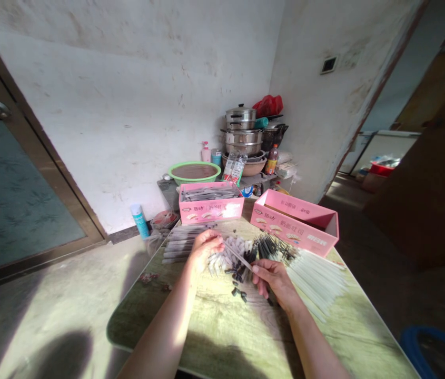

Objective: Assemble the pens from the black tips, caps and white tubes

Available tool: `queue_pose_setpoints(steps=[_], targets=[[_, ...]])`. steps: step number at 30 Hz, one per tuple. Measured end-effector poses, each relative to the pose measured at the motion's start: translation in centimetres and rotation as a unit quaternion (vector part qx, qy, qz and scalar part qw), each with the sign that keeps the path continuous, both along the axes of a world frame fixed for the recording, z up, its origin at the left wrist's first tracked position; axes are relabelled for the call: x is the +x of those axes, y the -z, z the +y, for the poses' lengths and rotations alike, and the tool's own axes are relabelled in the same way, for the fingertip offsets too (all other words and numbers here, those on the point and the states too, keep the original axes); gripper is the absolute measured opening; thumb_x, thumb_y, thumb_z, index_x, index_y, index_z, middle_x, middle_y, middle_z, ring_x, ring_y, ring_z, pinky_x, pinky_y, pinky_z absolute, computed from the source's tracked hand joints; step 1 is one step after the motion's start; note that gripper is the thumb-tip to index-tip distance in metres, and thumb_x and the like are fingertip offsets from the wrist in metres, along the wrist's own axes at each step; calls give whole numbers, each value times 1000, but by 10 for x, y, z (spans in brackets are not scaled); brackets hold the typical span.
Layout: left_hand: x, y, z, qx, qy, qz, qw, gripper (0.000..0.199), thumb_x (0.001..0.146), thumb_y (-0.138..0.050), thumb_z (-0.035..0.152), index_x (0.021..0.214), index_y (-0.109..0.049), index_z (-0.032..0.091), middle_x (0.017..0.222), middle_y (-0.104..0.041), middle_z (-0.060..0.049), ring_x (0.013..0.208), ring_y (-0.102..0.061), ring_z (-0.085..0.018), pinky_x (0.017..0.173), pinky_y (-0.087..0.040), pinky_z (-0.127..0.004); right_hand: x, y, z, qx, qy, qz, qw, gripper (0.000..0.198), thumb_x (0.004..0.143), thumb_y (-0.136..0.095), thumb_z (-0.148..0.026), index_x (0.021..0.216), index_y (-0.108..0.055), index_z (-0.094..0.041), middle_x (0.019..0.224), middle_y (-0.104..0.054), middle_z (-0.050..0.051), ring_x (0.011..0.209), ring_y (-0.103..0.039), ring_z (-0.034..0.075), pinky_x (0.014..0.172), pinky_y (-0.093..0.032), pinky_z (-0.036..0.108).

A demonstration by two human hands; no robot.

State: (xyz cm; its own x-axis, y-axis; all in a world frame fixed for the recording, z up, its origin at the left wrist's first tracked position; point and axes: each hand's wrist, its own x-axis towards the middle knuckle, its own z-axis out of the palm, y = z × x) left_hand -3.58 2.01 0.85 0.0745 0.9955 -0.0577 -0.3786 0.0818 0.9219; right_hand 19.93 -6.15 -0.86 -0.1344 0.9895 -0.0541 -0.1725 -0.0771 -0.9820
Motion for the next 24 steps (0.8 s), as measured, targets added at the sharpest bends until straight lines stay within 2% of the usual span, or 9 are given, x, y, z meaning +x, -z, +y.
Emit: queue_pose_setpoints(steps=[4,11,14,17,20,22,24], targets=[[9,0,-4,0,8,24,1000,17,71,-86,22,79,-71,20,76,-73,-4,66,-71,-19,67,-57,-31,-1,2,1,-8,-6,1,1000,46,67,-93,-55,78,-75,-14,58,-70,2,37,-58,12,34,-42,21],[16,1,-7,-3,12,31,999,48,51,-97,40,77,-63,18,73,-71,-3,63,-70,-18,63,-57,-28,5,4,2,-7,3,-20,1000,45,67,-92,-56,68,-72,-15,54,-67,1,35,-54,11,32,-40,21],[18,2,-8,1,22,35,999,52,51,-98,42,80,-63,18,74,-71,-4,63,-70,-18,63,-57,-29,4,4,2,-8,14,-13,1000,46,67,-92,-56,71,-73,-15,55,-67,0,35,-53,10,32,-41,21],[13,3,-5,17,17,29,999,48,57,-96,41,86,-64,18,77,-71,-4,66,-71,-19,66,-58,-31,-2,3,2,-12,14,8,1000,50,66,-92,-59,80,-75,-15,60,-70,2,40,-60,13,36,-47,22],[-5,2,5,39,-55,40,997,38,69,-90,36,92,-65,20,79,-72,-4,72,-72,-21,72,-60,-34,-3,2,3,-15,24,15,999,56,66,-90,-65,85,-74,-15,65,-73,5,46,-66,16,39,-51,24],[-25,1,15,39,-161,71,984,28,79,-81,31,98,-62,21,82,-73,-4,77,-73,-22,76,-61,-35,-1,1,3,-9,41,12,999,57,68,-89,-67,85,-73,-15,65,-73,5,46,-66,16,39,-51,24],[-47,0,25,11,-278,140,950,22,89,-68,26,108,-60,19,88,-73,-6,81,-73,-22,76,-60,-34,2,0,3,-1,54,9,999,56,69,-88,-67,84,-72,-15,65,-72,4,46,-65,15,38,-50,24]])
